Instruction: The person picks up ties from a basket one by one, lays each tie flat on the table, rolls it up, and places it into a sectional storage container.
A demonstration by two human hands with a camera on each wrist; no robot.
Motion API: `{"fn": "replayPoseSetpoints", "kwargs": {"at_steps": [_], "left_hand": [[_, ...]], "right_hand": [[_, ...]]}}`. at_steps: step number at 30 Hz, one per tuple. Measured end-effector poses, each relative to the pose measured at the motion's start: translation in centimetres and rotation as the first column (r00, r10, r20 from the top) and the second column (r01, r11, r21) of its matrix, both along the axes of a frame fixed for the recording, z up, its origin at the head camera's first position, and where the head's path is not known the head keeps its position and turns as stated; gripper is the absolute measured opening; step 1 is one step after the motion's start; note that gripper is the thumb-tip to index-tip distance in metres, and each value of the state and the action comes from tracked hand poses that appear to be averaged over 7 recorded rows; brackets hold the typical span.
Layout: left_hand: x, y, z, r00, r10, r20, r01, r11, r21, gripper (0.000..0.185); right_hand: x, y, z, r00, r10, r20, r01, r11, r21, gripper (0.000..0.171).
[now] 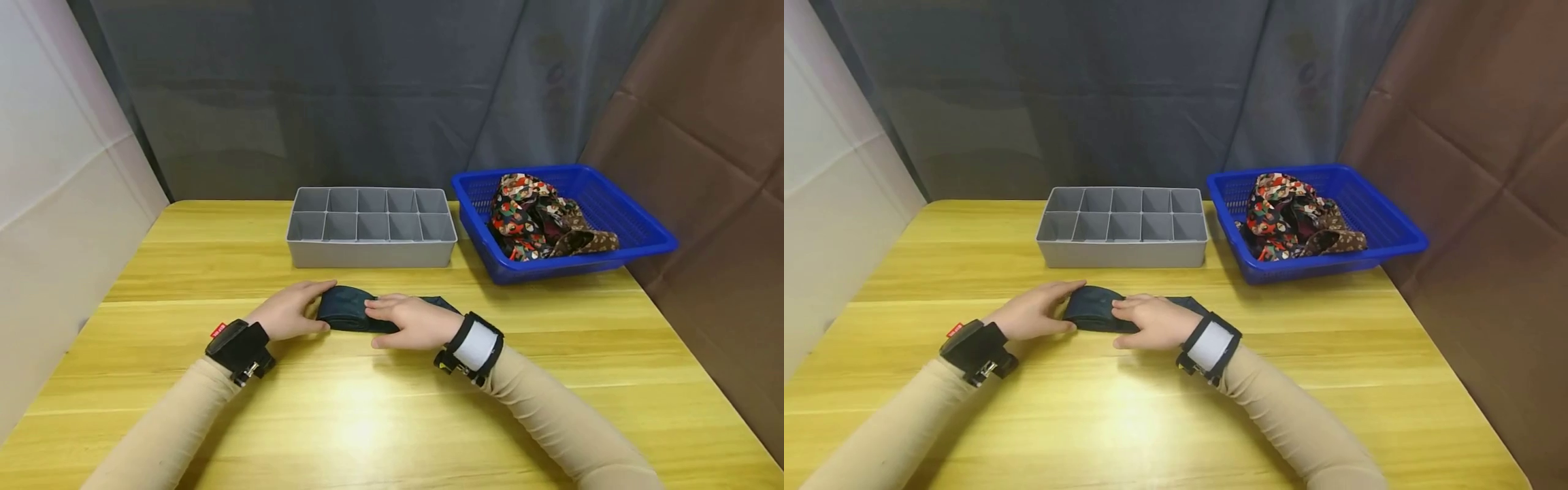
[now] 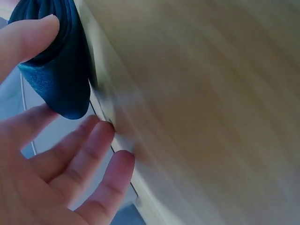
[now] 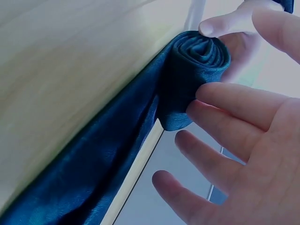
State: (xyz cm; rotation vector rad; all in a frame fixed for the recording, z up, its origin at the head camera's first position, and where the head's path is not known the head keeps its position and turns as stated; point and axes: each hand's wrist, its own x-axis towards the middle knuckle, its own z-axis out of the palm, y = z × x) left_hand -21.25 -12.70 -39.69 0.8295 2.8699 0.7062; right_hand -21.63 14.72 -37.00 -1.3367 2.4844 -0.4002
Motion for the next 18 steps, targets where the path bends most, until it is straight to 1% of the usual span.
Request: {"fn": "replayPoseSetpoints", "kwargs": {"at_steps": [4,9,18], "left_hand": [[0.5,-0.5,0.1,1.0,0.02,-0.019,-0.021,1.0,-0.009,0.075],[1.2,-0.6,0.4,0.998,0.031,-0.048,-0.033,0.999,-0.032,0.07],[1.6,-0.5,0.4,0.993,0.074,-0.091,-0.08,0.994,-0.068,0.066]], "right_hand": [[0.0,-1.0,0.2,1.0,-0.001,0.001,0.001,1.0,0.004,0.062],[0.0,-1.6,0.1,1.0,0.008,-0.006,-0.008,1.0,0.006,0.062],[-0.2,-2.1,-0.2,1.0,0.021,-0.001,-0.021,1.0,-0.002,0.062]]}}
